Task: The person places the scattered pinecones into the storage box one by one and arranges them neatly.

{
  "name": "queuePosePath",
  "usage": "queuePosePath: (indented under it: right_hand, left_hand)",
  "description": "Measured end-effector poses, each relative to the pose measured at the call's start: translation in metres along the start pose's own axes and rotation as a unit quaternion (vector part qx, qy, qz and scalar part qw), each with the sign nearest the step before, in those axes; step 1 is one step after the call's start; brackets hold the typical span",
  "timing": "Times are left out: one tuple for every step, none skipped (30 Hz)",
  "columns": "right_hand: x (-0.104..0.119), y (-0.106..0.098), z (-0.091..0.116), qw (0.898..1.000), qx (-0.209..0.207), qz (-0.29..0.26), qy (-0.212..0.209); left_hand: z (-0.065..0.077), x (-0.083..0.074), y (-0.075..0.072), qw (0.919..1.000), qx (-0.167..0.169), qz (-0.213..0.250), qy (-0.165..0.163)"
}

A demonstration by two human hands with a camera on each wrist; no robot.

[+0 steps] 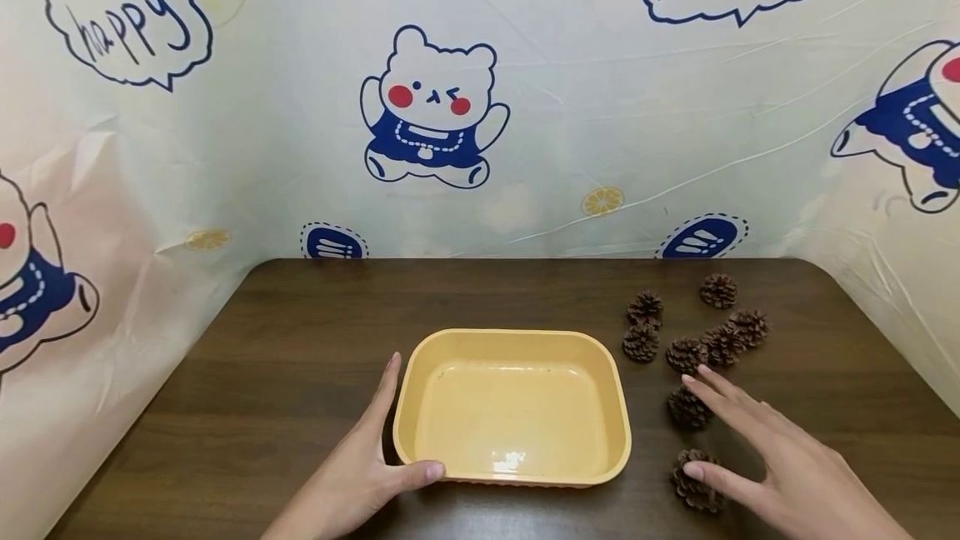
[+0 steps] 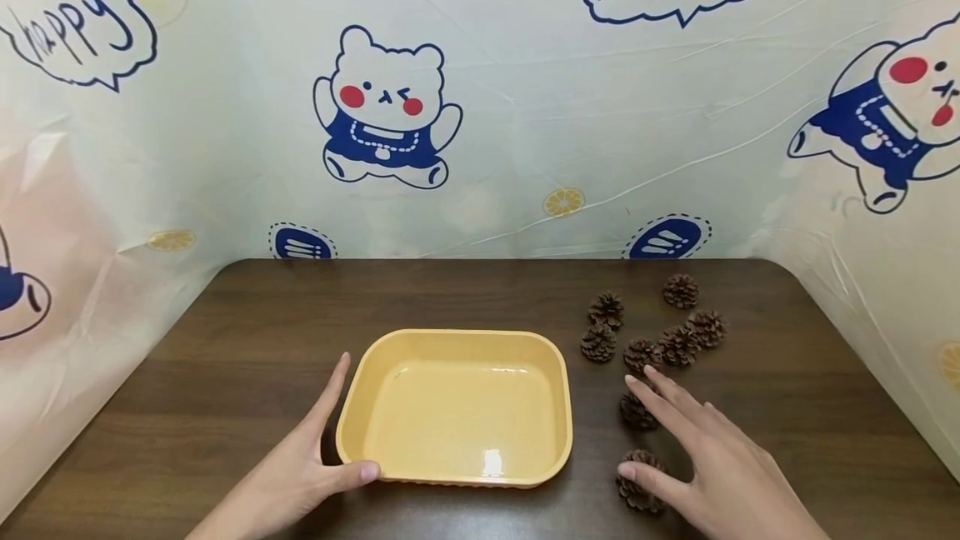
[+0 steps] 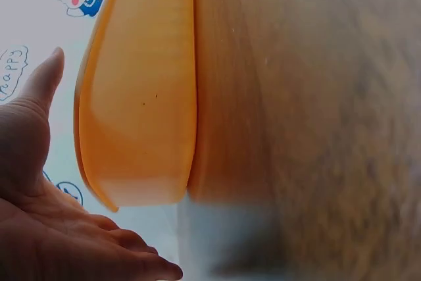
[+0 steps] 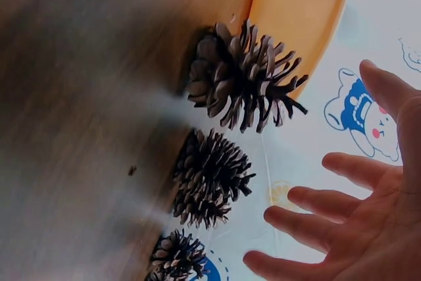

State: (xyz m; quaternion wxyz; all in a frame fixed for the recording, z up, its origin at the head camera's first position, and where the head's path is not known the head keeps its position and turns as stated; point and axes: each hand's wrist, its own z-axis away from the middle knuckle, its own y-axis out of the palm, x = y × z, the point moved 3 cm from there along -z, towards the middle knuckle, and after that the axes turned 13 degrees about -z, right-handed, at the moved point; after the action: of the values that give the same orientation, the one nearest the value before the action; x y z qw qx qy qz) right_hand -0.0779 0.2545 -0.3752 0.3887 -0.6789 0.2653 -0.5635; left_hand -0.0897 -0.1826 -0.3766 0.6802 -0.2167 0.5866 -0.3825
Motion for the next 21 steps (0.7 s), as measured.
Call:
queuePosePath:
  right_hand:
    - [-0.001,0.0,0.001,1.0,-0.003,0.0,-0.008]
    - [-0.001,0.0,0.003,1.0,-0.005,-0.007,-0.014]
    - [-0.001,0.001,0.004,1.0,-0.006,-0.012,-0.02]
    - [-0.002,0.001,0.005,0.999,-0.01,-0.017,-0.027]
    - [-0.003,0.001,0.005,0.999,-0.015,-0.016,-0.036]
    - [-0.004,0.002,0.006,0.999,-0.018,-0.013,-0.043]
    - [-0.005,0.003,0.006,0.999,-0.016,-0.014,-0.043]
    - [-0.007,0.004,0.006,0.999,-0.012,-0.015,-0.04]
    - [-0.009,0.004,0.006,0.999,-0.007,-0.016,-0.038]
    - [-0.01,0.005,0.006,0.999,0.0,-0.019,-0.034]
    - [-0.012,0.005,0.005,0.999,0.011,-0.025,-0.029]
    - [-0.014,0.006,0.004,0.999,0.023,-0.033,-0.024]
    - [-0.016,0.006,0.004,0.998,0.039,-0.046,-0.016]
    - [-0.018,0.006,0.003,0.997,0.05,-0.052,-0.015]
    - [-0.019,0.006,0.002,0.996,0.061,-0.062,-0.016]
    - [-0.021,0.006,0.001,0.995,0.074,-0.071,-0.017]
    - [-0.023,0.006,0.0,0.993,0.085,-0.08,-0.02]
    - [-0.026,0.006,-0.001,0.991,0.094,-0.088,-0.025]
    - [-0.028,0.006,-0.002,0.989,0.105,-0.099,-0.029]
    - [-0.03,0.006,-0.003,0.987,0.113,-0.107,-0.041]
    - [-0.031,0.006,-0.004,0.985,0.122,-0.116,-0.048]
  left_hand:
    - [0.0,0.0,0.0,1.0,-0.001,0.004,0.004]
    - [0.0,0.0,0.001,0.9999,-0.002,0.009,0.008]
    - [-0.001,0.0,0.001,0.9998,-0.001,0.014,0.012]
    - [-0.002,0.0,0.002,0.9996,0.0,0.021,0.017]
    - [-0.002,-0.001,0.002,0.9994,0.001,0.027,0.022]
    - [-0.003,-0.001,0.003,0.999,0.003,0.035,0.027]
    - [-0.003,-0.001,0.004,0.9986,0.005,0.043,0.031]
    - [-0.003,-0.001,0.005,0.9978,0.009,0.055,0.037]
    - [-0.004,-0.001,0.006,0.9969,0.012,0.065,0.041]
    - [-0.004,-0.001,0.007,0.9958,0.016,0.077,0.047]
    - [-0.005,-0.001,0.008,0.9945,0.019,0.088,0.053]
    - [-0.005,-0.002,0.009,0.9933,0.022,0.097,0.059]
    - [-0.006,-0.002,0.01,0.9924,0.025,0.103,0.063]
    - [-0.006,-0.002,0.011,0.9916,0.027,0.108,0.067]
    - [-0.007,-0.002,0.012,0.9913,0.027,0.109,0.069]
    - [-0.007,-0.002,0.012,0.991,0.027,0.111,0.071]
    - [-0.008,-0.002,0.013,0.9907,0.027,0.112,0.072]
    - [-0.008,-0.002,0.013,0.9906,0.027,0.114,0.072]
    - [-0.009,-0.002,0.013,0.9904,0.026,0.115,0.073]
    - [-0.009,-0.002,0.014,0.9899,0.027,0.119,0.073]
    - [-0.009,-0.002,0.014,0.9894,0.027,0.122,0.074]
